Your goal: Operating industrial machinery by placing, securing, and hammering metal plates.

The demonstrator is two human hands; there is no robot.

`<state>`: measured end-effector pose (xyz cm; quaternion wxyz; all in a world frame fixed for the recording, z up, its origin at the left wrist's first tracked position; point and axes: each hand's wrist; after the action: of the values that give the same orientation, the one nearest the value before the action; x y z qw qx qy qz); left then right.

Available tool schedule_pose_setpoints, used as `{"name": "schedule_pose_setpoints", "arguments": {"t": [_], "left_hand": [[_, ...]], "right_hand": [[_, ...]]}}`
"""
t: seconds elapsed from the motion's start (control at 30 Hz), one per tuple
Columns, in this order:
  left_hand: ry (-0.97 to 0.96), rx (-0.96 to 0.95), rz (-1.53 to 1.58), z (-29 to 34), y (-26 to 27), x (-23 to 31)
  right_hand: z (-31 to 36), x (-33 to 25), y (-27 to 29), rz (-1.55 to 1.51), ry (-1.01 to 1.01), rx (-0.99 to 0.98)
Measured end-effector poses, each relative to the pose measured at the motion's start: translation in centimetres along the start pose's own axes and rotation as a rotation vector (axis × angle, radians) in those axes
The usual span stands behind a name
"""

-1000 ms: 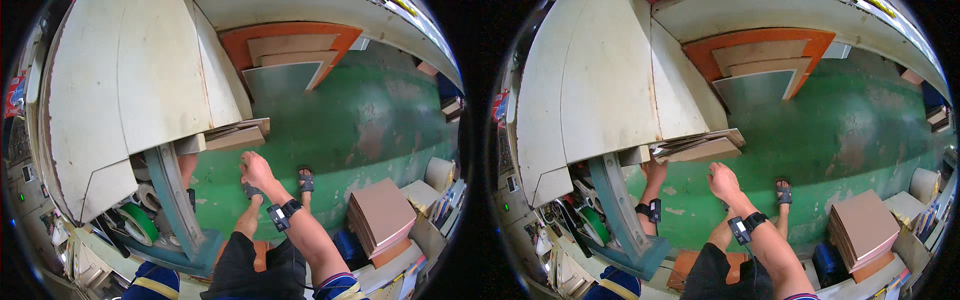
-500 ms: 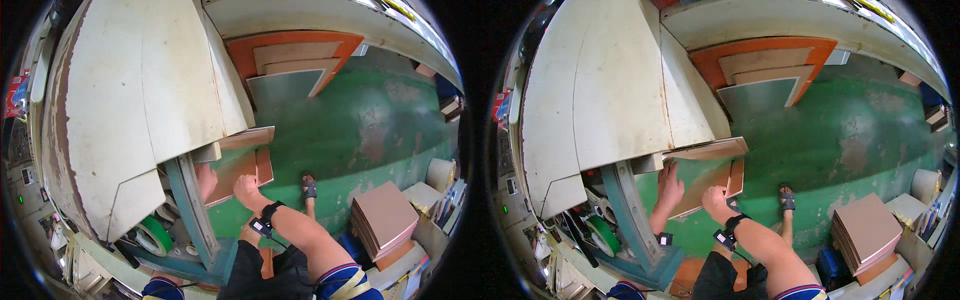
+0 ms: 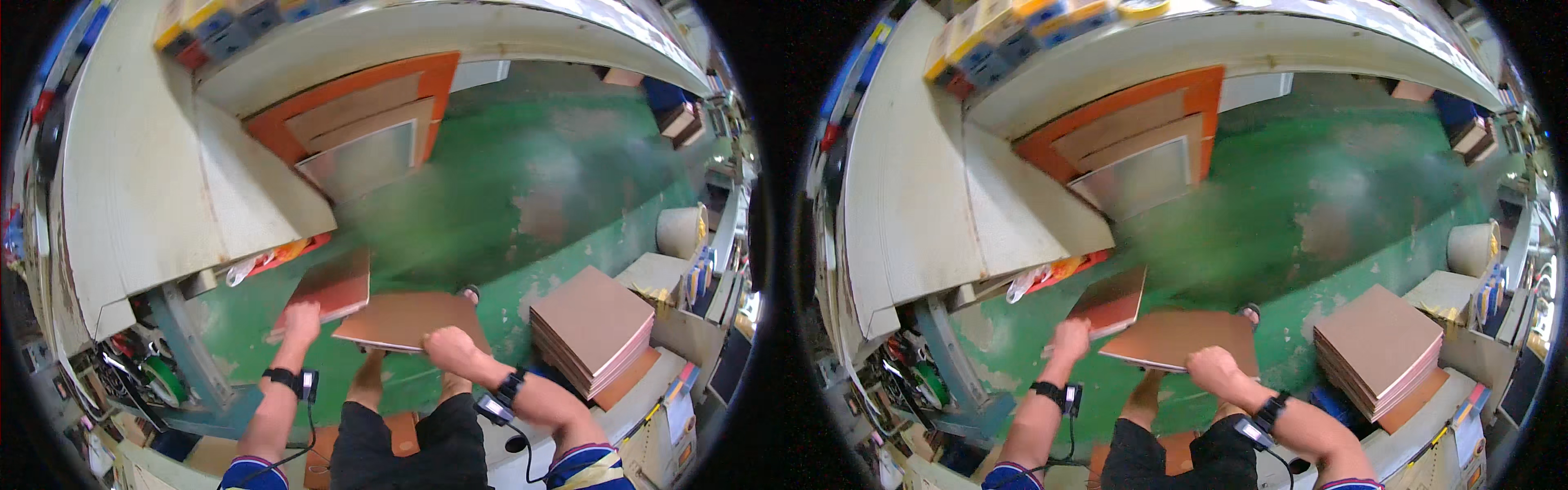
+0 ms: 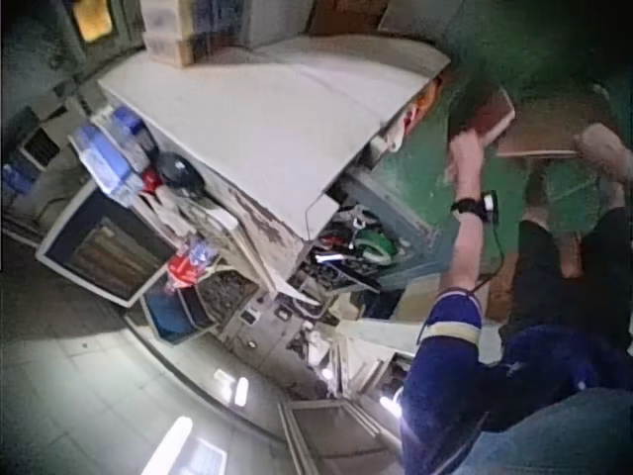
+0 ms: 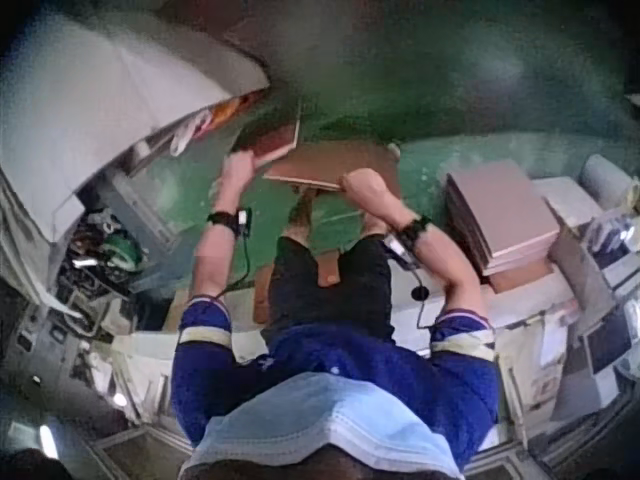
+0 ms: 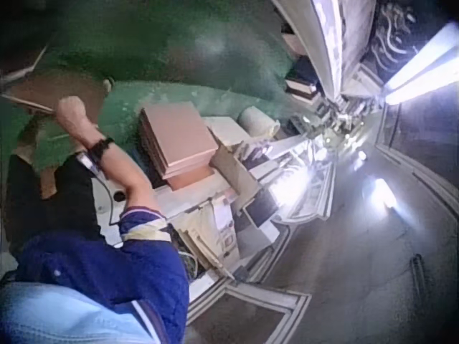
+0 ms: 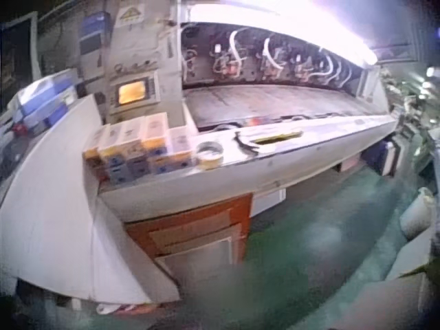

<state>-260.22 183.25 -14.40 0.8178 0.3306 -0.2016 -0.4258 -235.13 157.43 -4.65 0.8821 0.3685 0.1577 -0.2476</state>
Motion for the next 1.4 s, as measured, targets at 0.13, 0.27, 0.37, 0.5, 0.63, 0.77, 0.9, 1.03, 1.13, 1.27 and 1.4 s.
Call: {"name": "schedule_pose_setpoints", "arguments": {"t": [0.13, 0.27, 0.37, 0.5, 0.63, 0.77, 0.9, 1.03, 1.13, 1.27, 1.4], "left_hand": [[0.089, -0.121, -0.042, 2.2, -3.7, 3.6], [0.057, -0.074, 0.094, 0.4, 0.8, 8.7], [0.107, -0.102, 0.13, -3.2, 6.3, 14.1], [0.071, -0.389, 0.251, -6.4, 18.0, 25.1], [0.104, -0.452, 0.681, -3.8, 33.4, 34.6], [-0.041, -0.468, 0.733, -5.8, 45.2, 45.4], [-0.328, -0.225, 1.214, -5.0, 61.1, 53.1], [-0.441, -0.073, 1.543, -6.8, 77.0, 57.2], [-0.547, 0.032, 1.798, -12.6, 86.6, 58.7], [-0.669, 0.098, 1.937, -20.1, 98.1, 62.9], [-0.626, 0.426, 1.963, -30.5, 105.9, 68.6]], "right_hand": [[10.0, 6.2, 0.8, -0.098, -0.171, 0.12], [19.0, 12.7, -1.4, -0.285, -0.407, 0.209], [24.8, 16.0, -4.6, -0.402, -0.579, 0.231], [33.6, 20.5, -7.5, -0.629, -0.796, 0.263], [39.7, 24.9, -4.9, -0.889, -0.769, 0.485], [48.2, 27.7, 1.4, -1.194, -1.121, 0.436], [52.8, 34.5, 2.9, -1.528, -1.045, 0.815], [58.0, 42.0, 7.0, -1.782, -1.055, 1.193], [61.3, 48.7, 12.6, -1.725, -0.891, 1.518], [65.1, 54.9, 29.3, -1.426, -1.082, 1.788], [69.5, 61.1, 48.1, -1.381, -0.886, 2.067]]}}
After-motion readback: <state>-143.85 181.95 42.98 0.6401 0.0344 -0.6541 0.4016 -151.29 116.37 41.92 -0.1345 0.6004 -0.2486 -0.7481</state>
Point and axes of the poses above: each hand's wrist, its own z-axis away from the middle knuckle, its own y-axis out of the back of the hand, x = y × z, and after that the axes turned 3 degrees about -x, right-handed
